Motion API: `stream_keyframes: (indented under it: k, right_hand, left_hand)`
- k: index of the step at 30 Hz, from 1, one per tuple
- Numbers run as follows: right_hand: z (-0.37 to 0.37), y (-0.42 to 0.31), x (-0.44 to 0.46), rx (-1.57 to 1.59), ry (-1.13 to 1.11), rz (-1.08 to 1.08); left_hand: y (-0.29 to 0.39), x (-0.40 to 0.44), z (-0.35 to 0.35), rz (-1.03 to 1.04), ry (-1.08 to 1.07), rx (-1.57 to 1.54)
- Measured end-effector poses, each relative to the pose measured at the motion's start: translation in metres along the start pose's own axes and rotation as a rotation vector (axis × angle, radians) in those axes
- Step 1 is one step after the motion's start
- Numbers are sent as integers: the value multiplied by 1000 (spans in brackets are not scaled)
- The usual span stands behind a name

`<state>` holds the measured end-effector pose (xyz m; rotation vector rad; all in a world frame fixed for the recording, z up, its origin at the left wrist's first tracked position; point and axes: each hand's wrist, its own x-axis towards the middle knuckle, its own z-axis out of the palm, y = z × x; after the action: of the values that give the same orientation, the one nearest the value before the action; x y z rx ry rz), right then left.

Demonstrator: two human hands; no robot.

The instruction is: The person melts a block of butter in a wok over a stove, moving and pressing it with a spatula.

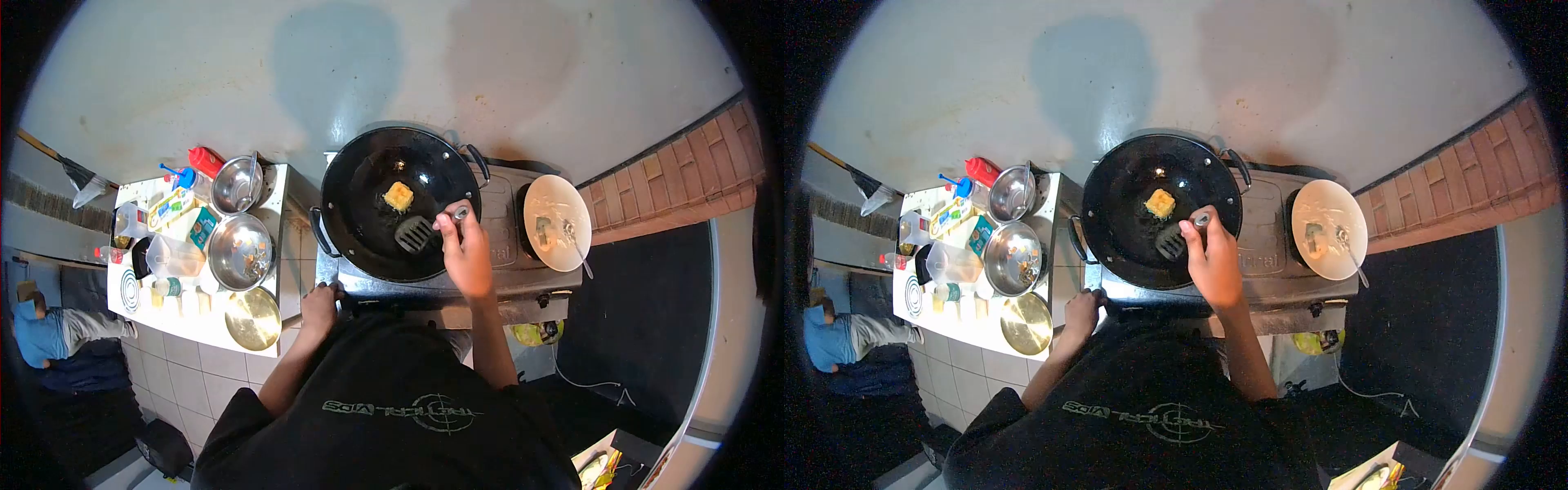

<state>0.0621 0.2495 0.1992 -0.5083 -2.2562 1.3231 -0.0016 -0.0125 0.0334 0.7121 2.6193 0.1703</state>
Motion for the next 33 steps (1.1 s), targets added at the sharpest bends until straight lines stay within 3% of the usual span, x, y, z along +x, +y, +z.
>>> stream_keyframes:
  k: [2, 8, 16, 25, 33]
  right_hand:
    - [1, 3, -1, 140, 64, -5]
    - [0, -5, 4, -67, 41, -58]
    - [-3, -3, 8, 63, 95, -37]
    - [3, 6, 9, -3, 83, -45]
    - [-10, -10, 16, 3, 115, -151]
  left_hand:
    - [1, 1, 0, -16, -26, 8]
    - [1, -2, -2, 1, 44, -14]
    - [-1, 0, 5, 18, 89, -16]
    - [-3, 1, 4, 37, 76, -34]
    - [-3, 2, 7, 2, 21, 10]
